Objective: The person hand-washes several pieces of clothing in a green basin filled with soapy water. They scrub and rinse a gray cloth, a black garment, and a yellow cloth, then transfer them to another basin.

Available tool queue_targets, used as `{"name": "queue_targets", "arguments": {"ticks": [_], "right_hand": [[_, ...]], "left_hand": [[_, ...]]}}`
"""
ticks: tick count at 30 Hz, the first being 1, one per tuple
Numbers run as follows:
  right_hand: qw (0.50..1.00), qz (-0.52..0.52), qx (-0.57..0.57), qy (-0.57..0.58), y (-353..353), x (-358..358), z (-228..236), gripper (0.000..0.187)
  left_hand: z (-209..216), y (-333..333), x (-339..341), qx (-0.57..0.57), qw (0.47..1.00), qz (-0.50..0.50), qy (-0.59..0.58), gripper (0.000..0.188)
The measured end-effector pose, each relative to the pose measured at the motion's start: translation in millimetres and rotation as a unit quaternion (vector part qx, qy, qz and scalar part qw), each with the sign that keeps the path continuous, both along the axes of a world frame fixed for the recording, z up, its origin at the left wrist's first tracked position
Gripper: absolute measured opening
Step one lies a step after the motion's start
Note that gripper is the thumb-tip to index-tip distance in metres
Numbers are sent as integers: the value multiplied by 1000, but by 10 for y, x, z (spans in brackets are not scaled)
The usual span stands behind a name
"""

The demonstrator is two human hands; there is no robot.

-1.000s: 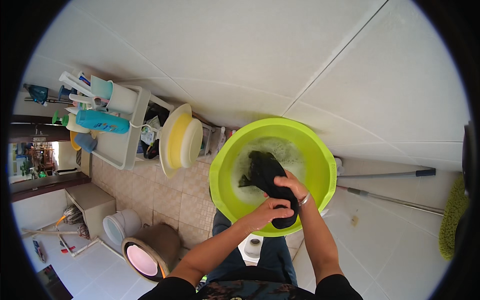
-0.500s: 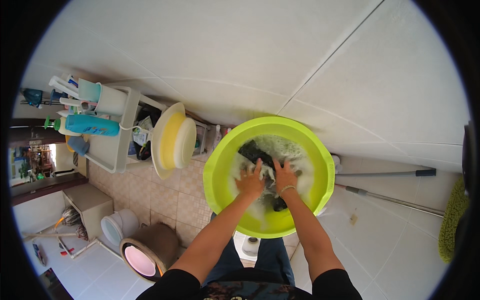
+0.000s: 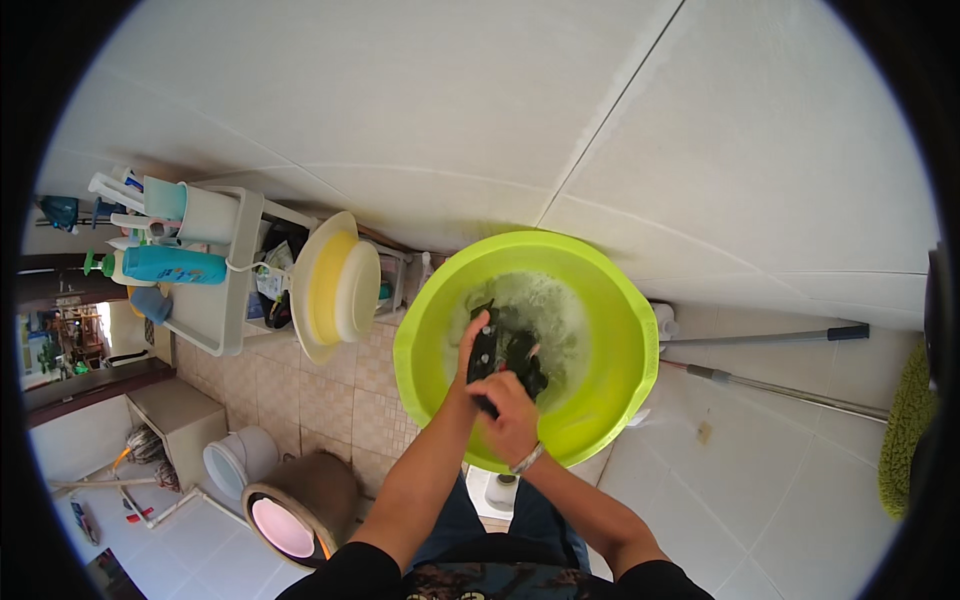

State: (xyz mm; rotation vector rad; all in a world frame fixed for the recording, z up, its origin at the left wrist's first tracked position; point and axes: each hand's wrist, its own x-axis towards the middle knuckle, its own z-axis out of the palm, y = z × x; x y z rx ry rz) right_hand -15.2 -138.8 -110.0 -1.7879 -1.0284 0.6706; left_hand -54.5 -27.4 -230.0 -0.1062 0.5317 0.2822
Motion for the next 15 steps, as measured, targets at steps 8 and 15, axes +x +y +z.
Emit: {"name": "queue_targets", "arguments": {"ticks": [8, 15], "right_hand": [[968, 51, -68, -238, 156, 329, -477, 13], [958, -170, -232, -14, 125, 1321, -1462, 33]], "left_hand": [[18, -317, -53, 125, 985, 63, 103, 30], [358, 41, 186, 372, 799, -106, 461, 51]]}}
